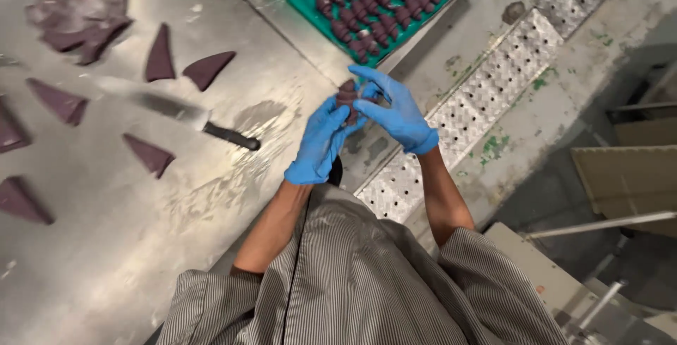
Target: Roll triangular pieces of purple dough into small croissant shapes and arrange them on a tray.
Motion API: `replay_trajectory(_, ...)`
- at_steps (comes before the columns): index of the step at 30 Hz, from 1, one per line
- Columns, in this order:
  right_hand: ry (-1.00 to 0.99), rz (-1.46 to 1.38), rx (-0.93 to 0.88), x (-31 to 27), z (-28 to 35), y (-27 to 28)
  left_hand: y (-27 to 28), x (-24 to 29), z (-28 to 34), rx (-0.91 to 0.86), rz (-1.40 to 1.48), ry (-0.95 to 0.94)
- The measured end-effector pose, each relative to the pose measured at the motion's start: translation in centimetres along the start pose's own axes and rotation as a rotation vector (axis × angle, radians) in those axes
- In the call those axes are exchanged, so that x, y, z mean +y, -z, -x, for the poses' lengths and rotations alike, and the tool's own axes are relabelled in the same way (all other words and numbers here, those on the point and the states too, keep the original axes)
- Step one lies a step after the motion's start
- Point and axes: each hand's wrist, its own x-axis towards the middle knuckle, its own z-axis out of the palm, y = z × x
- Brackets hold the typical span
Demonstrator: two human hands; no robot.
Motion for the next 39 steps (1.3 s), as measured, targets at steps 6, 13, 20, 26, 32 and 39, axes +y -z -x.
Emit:
replay_trajectory(6, -0.009, 0.012, -0.011, 1.6, -8.8, 9.2, 1.2, -2.0, -13.0, 0.002, 0.106, -0.061)
replay_trajectory(13, -0.098, 0.013, -0.05, 3.5, -17.8, 16.4, -3.5, 1.6, -23.5, 0.023, 0.294, -0.062)
replay_trajectory(20, -0.089, -0.097, -0.231, 11.4, -28.0, 19.0, 2.9, -1.8, -31.7, 0.134, 0.396, -0.283)
replay_trajectory(26, -0.029, -0.158, -0.572, 13.1, -38.8, 16.1, 2.1, 5.7, -35.3, 0.405, 0.289, -0.339)
replay_trajectory(32, -0.203, -0.079, -0.636, 19.8, -51.1, 13.9, 9.7, 3.7, -38.7, 0.744, -0.313, -0.418)
replay_trajectory(39, -0.051, 0.405, -0.407, 25.4, -68.7, 4.8, 4.4, 2.1, -26.9, 1.132, -0.137, -0.517)
